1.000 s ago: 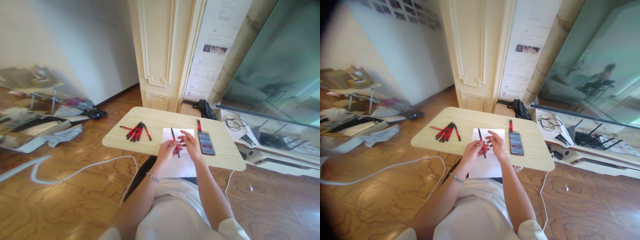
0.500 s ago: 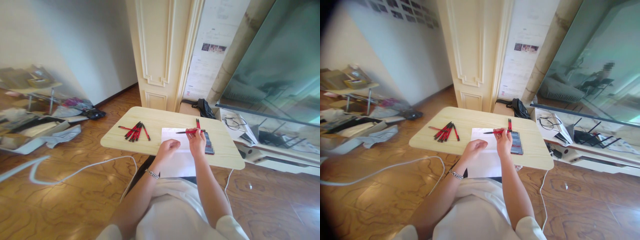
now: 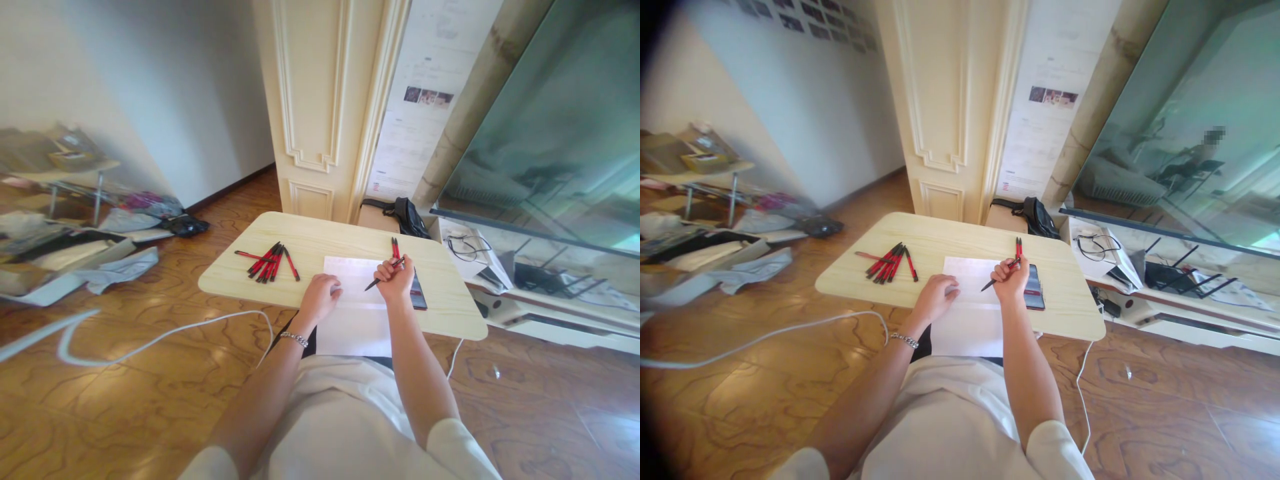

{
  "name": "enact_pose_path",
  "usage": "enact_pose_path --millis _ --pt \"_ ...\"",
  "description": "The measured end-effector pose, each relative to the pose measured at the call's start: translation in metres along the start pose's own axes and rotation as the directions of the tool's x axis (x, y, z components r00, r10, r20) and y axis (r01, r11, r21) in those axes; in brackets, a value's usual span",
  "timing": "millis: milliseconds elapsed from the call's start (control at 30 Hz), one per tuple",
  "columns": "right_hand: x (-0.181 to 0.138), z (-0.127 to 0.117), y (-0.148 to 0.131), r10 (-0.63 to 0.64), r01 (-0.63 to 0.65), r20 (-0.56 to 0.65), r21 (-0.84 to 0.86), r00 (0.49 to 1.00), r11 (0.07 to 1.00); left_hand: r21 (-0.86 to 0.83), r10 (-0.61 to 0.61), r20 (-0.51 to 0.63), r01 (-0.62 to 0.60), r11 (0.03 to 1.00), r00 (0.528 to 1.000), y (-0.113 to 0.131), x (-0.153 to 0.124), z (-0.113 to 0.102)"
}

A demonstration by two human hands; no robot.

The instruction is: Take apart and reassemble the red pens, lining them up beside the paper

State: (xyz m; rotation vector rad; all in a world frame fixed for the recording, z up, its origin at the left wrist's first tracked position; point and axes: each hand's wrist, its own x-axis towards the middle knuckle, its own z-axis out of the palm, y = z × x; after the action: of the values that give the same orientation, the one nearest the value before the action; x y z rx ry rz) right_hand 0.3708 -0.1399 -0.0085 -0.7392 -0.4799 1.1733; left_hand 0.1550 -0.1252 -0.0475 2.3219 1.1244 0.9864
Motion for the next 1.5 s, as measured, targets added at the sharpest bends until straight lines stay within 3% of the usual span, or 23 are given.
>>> enact_pose_path --millis 400,533,767,1000,1133,1300,1400,1500 --pt "0.011 0.009 0.004 0.004 -0.003 0.035 -0.029 0.999 1.000 0.035 0.017 0.044 -0.018 0.999 0.999 -0.011 0.001 0.003" --pt "0.015 0.022 0.017 0.025 -0.023 0.017 -0.124 1.000 0.992 -0.002 0.032 0.055 -0.032 0.999 0.998 -0.011 0.001 0.002" --pt "0.020 0.027 0.040 0.007 -0.091 -0.178 -0.469 0.984 0.879 0.122 0.031 0.081 -0.041 0.992 0.996 -0.008 -0.001 0.001" --pt "0.017 0.027 0.047 0.290 -0.323 -0.144 -0.356 0.946 0.877 0.217 0.037 0.099 -0.058 0.974 0.994 -0.007 -0.001 0.001" --pt "0.018 0.026 0.052 0.241 -0.272 -0.132 -0.325 0.961 0.906 0.212 0.055 0.089 -0.073 0.975 0.994 -0.007 -0.001 0.001" --pt "0.022 0.021 0.062 0.054 -0.061 -0.033 -0.322 0.998 0.945 0.223 0.064 0.093 -0.083 0.971 0.994 -0.007 -0.001 0.000" --pt "0.025 0.020 0.067 -0.013 -0.012 -0.053 -0.454 0.999 0.891 0.242 0.054 0.092 -0.075 0.967 0.994 -0.006 -0.001 0.000" --pt "0.026 0.020 0.072 -0.051 0.006 -0.048 -0.665 0.998 0.747 0.250 0.056 0.095 -0.078 0.965 0.994 -0.006 -0.001 0.000"
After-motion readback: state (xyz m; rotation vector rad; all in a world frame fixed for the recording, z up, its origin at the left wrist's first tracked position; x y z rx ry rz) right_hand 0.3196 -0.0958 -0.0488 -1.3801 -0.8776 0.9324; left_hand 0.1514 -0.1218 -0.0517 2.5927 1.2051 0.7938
